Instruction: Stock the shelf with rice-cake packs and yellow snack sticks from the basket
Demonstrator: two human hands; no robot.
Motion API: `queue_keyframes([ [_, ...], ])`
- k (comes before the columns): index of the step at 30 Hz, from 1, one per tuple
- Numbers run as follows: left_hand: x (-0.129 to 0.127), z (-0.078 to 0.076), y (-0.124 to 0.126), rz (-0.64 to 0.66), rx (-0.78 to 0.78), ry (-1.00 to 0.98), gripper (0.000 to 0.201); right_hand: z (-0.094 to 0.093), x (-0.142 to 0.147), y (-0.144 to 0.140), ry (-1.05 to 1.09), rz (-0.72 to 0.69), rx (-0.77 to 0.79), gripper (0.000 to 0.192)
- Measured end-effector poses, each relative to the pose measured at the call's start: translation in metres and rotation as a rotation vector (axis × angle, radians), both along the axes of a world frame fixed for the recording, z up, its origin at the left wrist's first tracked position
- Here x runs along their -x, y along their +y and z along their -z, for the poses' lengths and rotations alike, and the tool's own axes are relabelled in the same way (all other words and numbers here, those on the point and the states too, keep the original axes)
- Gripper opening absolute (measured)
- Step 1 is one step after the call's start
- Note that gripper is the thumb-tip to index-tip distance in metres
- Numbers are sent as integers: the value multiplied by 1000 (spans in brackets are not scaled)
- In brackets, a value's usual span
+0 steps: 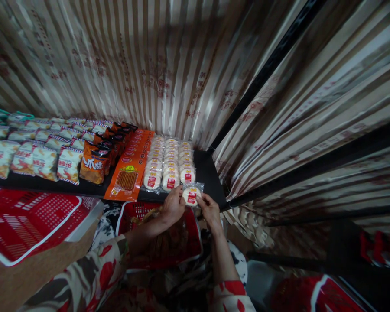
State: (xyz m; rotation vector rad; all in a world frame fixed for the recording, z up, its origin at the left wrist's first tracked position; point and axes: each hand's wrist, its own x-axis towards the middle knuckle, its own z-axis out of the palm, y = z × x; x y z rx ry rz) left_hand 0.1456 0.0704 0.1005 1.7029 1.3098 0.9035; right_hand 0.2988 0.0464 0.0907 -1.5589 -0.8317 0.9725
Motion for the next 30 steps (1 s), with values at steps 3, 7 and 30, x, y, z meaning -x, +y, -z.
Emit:
queue_keyframes([
  [3, -3, -8, 3, 33, -30, 49, 43, -1, -4, 8, -13, 12, -17, 50],
  [7, -7, -12, 7, 68, -71, 112, 44, -1, -9, 19, -55, 24, -19, 51],
  [30, -12, -2, 14, 126, -212, 251, 46, 14, -11, 52, -526, 22, 115, 48],
])
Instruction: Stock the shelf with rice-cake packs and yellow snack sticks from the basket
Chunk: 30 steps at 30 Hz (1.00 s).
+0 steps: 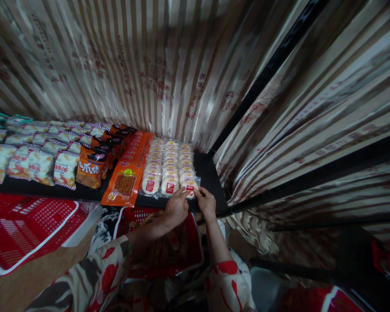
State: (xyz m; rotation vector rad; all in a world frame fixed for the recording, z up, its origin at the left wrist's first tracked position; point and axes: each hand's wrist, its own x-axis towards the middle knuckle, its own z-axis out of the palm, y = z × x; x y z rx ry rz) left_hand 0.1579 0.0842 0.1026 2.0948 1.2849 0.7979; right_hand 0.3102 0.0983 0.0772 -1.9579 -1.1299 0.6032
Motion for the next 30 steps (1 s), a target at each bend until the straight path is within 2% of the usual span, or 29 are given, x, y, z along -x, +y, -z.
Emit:
queue_keyframes([
  [4, 0, 3, -1, 14, -24, 30, 44, -7, 6, -1, -111, 1, 45, 44],
  [10, 2, 6, -4, 81, -99, 74, 43, -8, 9, -6, -138, -8, -36, 45],
  [15, 2, 9, -8, 121, -88, 148, 47, -7, 8, -5, -204, -26, -18, 43],
  [24, 1, 23, -9, 157, -121, 192, 46, -5, 10, -7, -172, -1, -35, 47],
  [30, 3, 20, -9, 195, -199, 187, 43, 0, 7, -9, -64, 12, -104, 53],
])
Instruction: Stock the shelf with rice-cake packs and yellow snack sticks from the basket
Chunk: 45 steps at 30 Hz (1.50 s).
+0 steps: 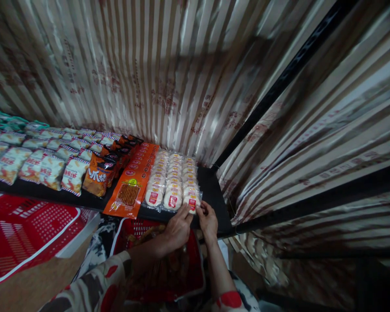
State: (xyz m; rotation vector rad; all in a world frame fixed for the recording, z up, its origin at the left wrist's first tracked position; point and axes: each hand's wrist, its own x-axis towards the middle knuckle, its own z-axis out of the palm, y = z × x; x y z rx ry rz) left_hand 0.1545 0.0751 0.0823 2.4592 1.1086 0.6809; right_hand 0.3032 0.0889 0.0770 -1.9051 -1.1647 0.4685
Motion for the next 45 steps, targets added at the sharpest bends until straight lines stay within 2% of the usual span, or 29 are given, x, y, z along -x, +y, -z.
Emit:
queue_keyframes([
  [3, 1, 0, 0, 15, -31, -7, 39, 3, 0, -1, 39, 7, -38, 53],
  [9, 3, 6, 6, 8, 5, 9, 32, 1, 4, 0, -68, 13, 21, 49],
  [15, 15, -1, -8, 71, -42, -42, 26, -1, 10, -7, -6, 78, -51, 59],
  [19, 30, 11, -26, 94, -9, -22, 27, 2, 13, -14, 8, 90, -106, 56],
  [23, 42, 27, -37, 80, -98, -42, 27, -1, 14, -13, 1, 93, -159, 55],
  [25, 45, 27, -37, 29, -147, -72, 25, -3, 14, -9, -40, 80, -178, 56],
  [28, 47, 14, -27, -74, -191, -69, 29, -8, 14, 1, -191, 31, -188, 60],
  [31, 47, -2, -11, -231, -203, -24, 40, -16, 19, 12, -408, -60, -155, 59],
  [34, 49, -9, 6, -396, -212, 8, 47, -27, 30, 21, -572, -159, -89, 55],
  [39, 52, -7, 24, -480, -224, 49, 48, -43, 51, 37, -741, -355, -65, 49],
  [42, 53, -3, 30, -519, -234, 59, 48, -49, 62, 55, -729, -495, -39, 49],
  [45, 55, 3, 35, -538, -275, 61, 47, -51, 73, 77, -706, -540, -16, 51],
])
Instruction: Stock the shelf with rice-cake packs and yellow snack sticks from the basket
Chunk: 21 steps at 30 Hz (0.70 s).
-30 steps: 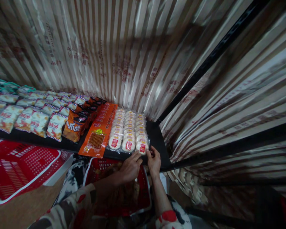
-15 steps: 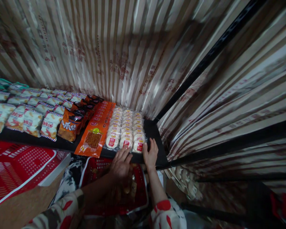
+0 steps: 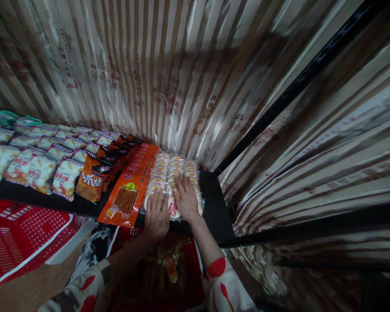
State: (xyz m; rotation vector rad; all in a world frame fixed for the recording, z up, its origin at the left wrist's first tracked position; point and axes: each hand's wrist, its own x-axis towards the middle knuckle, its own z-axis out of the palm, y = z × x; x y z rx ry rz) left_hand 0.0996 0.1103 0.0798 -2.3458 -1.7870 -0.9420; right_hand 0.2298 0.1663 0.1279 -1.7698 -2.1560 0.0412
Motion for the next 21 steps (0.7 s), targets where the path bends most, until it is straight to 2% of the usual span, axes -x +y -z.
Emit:
queue_keyframes([
  [12, 6, 11, 14, -42, -52, 13, 48, -6, 50, 76, -101, -111, 265, 56],
  [16, 8, 13, 14, -14, -46, 39, 54, -6, 58, 87, -104, -110, 342, 58],
  [21, 10, 10, 13, -8, -24, 50, 57, -3, 60, 89, -87, -105, 364, 60],
])
